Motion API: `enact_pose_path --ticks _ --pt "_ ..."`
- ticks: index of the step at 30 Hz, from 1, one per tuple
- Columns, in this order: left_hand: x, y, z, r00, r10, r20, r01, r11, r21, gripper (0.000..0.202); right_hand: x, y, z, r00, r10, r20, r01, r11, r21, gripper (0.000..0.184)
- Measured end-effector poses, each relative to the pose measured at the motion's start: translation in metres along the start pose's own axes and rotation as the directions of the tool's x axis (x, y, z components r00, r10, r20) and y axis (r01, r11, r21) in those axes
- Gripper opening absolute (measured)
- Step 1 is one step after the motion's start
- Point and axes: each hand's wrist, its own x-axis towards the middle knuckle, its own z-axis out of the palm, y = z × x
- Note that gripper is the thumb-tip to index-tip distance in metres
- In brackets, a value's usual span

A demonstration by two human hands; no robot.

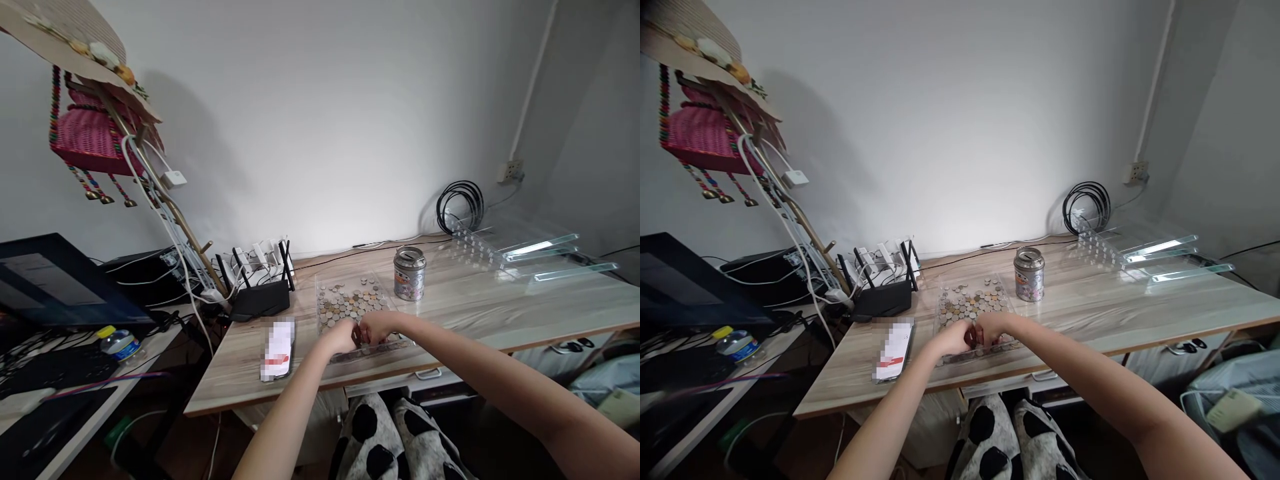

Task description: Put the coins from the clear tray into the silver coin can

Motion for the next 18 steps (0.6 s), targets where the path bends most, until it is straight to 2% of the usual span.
enact_pose_path --ticks 2,5,11,15,18 --pt "0.002 -0.002 0.001 1.000 0.016 -0.023 -0.017 0.999 -0.039 0.030 0.001 0.002 0.001 1.000 -0.026 0.001 0.026 1.000 -0.016 0.019" --pt "0.007 -0.004 0.001 0.999 0.028 0.016 -0.026 0.995 -0.100 0.038 0.002 0.000 0.003 0.999 -0.024 0.039 0.023 0.999 0.024 0.018" --pt "0.010 0.001 0.002 0.997 0.046 0.054 -0.043 0.998 -0.055 0.025 -0.012 -0.006 -0.002 0.988 0.017 -0.156 -0.015 1.000 0.015 0.011" --pt "0.014 0.008 0.000 0.997 0.023 0.080 -0.027 0.998 0.055 0.025 -0.027 0.007 -0.017 0.961 0.094 -0.259 -0.050 0.984 0.170 0.009" --pt "0.017 0.011 -0.002 0.991 0.038 0.127 -0.047 0.997 0.064 0.022 -0.033 0.019 -0.021 0.958 0.114 -0.264 -0.033 0.956 0.293 0.010"
